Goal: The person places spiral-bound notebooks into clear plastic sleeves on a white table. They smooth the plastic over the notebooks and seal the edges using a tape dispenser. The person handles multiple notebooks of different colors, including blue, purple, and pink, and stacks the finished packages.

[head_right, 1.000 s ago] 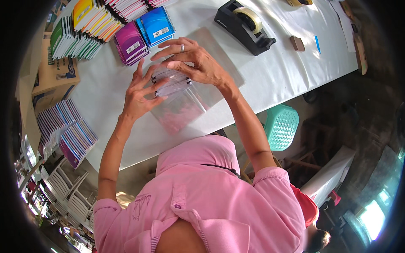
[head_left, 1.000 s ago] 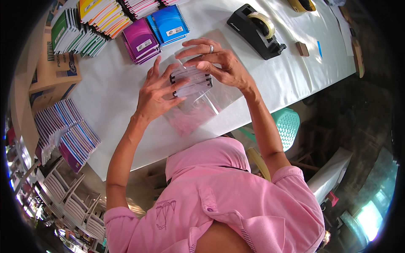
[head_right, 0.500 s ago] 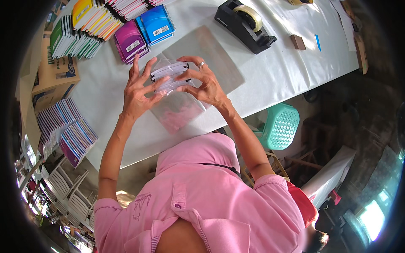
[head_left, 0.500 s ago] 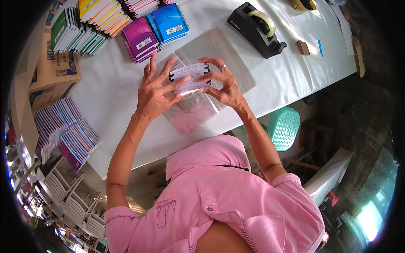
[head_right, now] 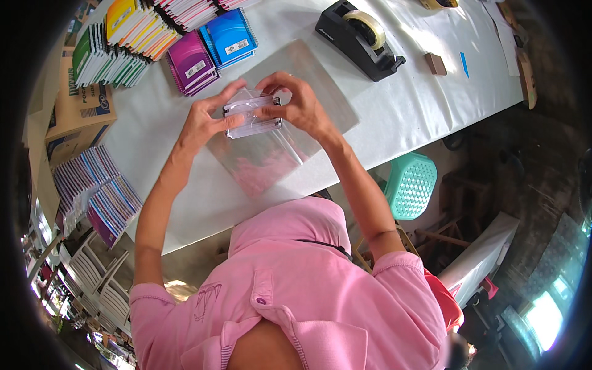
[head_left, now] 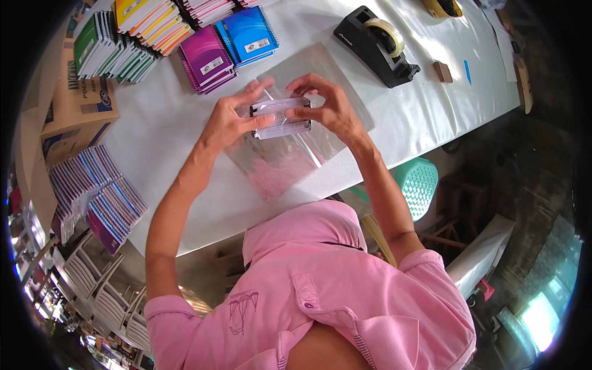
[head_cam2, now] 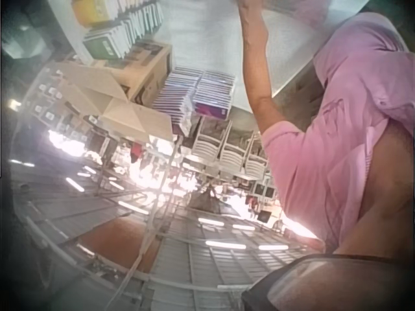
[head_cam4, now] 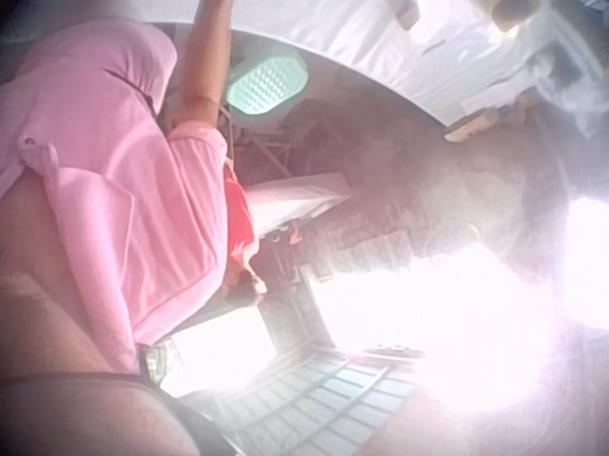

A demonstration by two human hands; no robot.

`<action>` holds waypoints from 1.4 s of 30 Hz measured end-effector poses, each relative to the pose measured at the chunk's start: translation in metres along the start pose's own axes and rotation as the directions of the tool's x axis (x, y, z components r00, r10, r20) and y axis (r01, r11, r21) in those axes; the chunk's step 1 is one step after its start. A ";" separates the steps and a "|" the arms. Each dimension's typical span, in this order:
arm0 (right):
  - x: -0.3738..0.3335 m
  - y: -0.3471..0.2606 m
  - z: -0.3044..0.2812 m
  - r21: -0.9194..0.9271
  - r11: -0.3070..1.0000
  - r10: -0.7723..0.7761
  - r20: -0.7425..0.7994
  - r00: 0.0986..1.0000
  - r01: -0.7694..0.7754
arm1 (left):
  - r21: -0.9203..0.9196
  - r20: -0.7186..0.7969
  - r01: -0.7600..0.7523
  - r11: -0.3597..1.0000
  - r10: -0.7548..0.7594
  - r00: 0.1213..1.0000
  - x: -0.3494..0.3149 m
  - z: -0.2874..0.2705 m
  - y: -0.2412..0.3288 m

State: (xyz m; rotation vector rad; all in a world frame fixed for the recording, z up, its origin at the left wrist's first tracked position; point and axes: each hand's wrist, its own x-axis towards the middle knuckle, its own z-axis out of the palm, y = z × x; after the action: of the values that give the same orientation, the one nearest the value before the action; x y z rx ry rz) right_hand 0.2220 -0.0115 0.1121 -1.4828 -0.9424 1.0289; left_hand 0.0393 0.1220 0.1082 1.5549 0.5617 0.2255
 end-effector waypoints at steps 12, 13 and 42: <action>-0.004 0.003 0.007 -0.032 0.984 -0.172 0.095 0.981 0.175 | 0.508 0.357 -0.269 0.818 0.084 0.930 0.010 -0.018 0.013; -0.006 0.002 0.007 -0.056 0.981 -0.182 0.096 0.979 0.188 | 0.642 0.347 -0.338 0.688 0.133 0.928 0.004 -0.014 0.019; 0.029 0.051 -0.295 -0.131 0.955 0.279 0.092 0.956 -0.266 | 0.974 0.205 -0.222 0.049 0.228 0.952 -0.047 0.039 0.036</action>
State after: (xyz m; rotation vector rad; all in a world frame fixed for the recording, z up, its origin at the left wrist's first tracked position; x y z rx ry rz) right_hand 0.5126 -0.0836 0.0816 -1.7035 -0.9037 1.2840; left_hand 0.0250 0.0667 0.1496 3.0962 0.4448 0.0340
